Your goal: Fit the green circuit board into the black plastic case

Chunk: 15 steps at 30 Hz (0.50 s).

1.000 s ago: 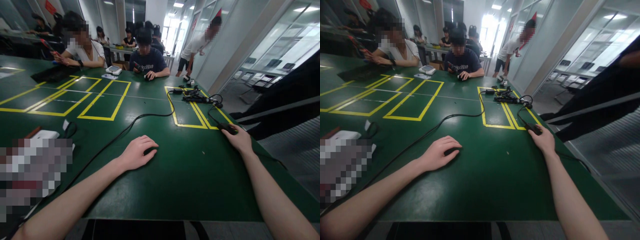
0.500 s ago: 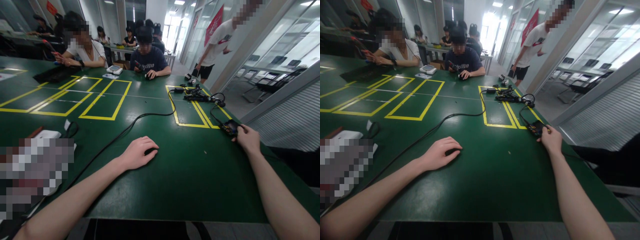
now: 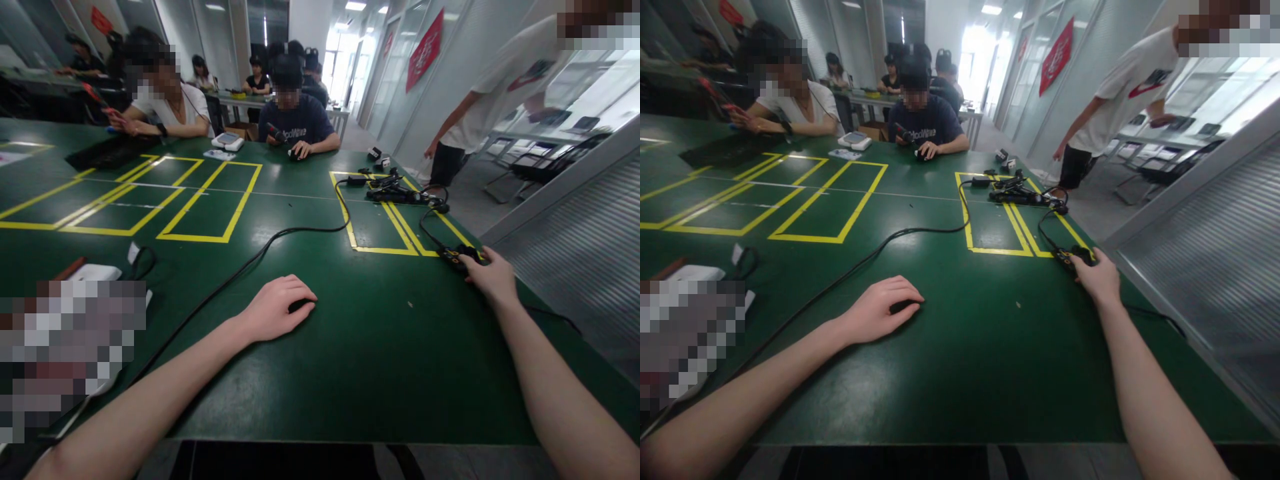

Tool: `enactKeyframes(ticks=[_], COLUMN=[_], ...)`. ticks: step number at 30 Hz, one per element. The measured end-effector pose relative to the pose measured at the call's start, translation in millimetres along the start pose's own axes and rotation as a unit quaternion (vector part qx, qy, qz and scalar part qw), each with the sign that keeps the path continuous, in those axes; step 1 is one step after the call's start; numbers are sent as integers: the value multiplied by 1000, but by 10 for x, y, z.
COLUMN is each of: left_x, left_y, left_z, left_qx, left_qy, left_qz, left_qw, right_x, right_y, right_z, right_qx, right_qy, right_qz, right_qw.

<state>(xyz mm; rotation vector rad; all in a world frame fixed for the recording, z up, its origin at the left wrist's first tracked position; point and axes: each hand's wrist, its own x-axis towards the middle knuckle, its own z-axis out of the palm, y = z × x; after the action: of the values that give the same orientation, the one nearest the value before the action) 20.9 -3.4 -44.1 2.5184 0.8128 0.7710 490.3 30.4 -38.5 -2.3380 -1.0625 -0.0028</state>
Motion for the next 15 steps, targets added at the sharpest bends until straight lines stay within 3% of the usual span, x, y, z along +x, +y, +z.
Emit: enactKeyframes(ticks=[3,8,15], left_x=[-3,0,1], left_y=[-10,-1,10], left_z=[4,-15,-20], left_qx=[1,-1,-2], left_qy=[2,4,5], left_qz=[4,9,11], left_qw=[1000,1000,1000], right_x=[8,46,102], right_y=[26,56,126], right_z=[16,9,63], right_qx=[22,75,-71], right_qy=[-5,44,28], right_qz=[-14,-97,-103], right_qw=[1000,991,992])
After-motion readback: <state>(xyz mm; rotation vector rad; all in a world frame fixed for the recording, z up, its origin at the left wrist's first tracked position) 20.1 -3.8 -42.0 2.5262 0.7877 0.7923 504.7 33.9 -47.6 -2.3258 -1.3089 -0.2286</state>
